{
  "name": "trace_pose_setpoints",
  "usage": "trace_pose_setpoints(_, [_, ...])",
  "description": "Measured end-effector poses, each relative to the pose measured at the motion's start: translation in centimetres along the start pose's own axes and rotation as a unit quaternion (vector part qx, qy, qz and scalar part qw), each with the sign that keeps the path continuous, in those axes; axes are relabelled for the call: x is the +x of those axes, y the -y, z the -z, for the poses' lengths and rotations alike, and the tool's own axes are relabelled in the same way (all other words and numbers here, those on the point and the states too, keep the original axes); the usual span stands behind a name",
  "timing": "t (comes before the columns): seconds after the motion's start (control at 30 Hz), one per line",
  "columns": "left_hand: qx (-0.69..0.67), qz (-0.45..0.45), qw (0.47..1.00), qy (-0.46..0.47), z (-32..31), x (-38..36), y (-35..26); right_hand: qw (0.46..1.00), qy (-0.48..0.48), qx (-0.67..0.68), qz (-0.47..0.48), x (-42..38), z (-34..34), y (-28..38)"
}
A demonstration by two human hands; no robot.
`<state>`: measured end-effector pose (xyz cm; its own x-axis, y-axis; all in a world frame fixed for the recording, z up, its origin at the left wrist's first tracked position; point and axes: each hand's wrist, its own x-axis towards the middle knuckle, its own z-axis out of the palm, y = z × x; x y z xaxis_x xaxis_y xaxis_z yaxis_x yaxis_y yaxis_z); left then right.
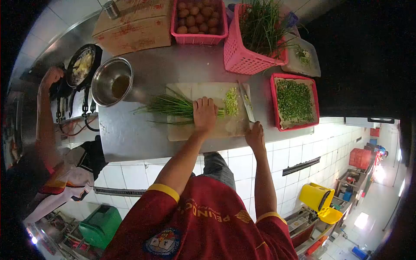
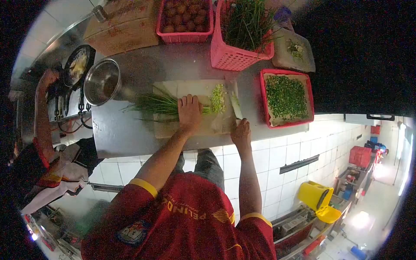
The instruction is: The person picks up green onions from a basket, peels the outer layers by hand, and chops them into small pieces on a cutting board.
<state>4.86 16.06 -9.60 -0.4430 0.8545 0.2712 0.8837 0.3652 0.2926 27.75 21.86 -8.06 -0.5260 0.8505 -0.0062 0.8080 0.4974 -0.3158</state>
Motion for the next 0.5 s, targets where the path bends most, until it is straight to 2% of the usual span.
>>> trace_pose_setpoints(0.07, [-0.026,0.007,0.999,0.016,0.4,0.1,-0.1,0.999,-0.031,0.005,-0.017,-0.3,0.1,-0.2])
trace_pose_setpoints(0.13, [-0.037,0.005,0.999,0.004,0.3,0.1,0.1,0.990,-0.011,0.084,-0.112,0.1,2.9,3.5])
trace_pose_setpoints(0.23, [-0.026,-0.011,0.999,-0.039,-0.7,-0.1,0.5,0.990,-0.025,0.110,-0.079,-1.0,3.9,7.0])
trace_pose_setpoints(0.27, [-0.020,-0.012,0.999,-0.047,-1.0,-0.1,0.5,0.981,0.017,0.156,-0.118,-1.0,5.0,8.8])
trace_pose_setpoints(0.3, [-0.014,-0.013,0.998,-0.054,-1.1,-0.2,0.5,0.981,0.019,0.158,-0.111,-1.4,4.1,9.1])
trace_pose_setpoints(0.5, [0.003,-0.004,0.999,-0.036,-0.7,-0.1,0.4,0.986,0.057,0.143,-0.070,-1.5,3.5,11.7])
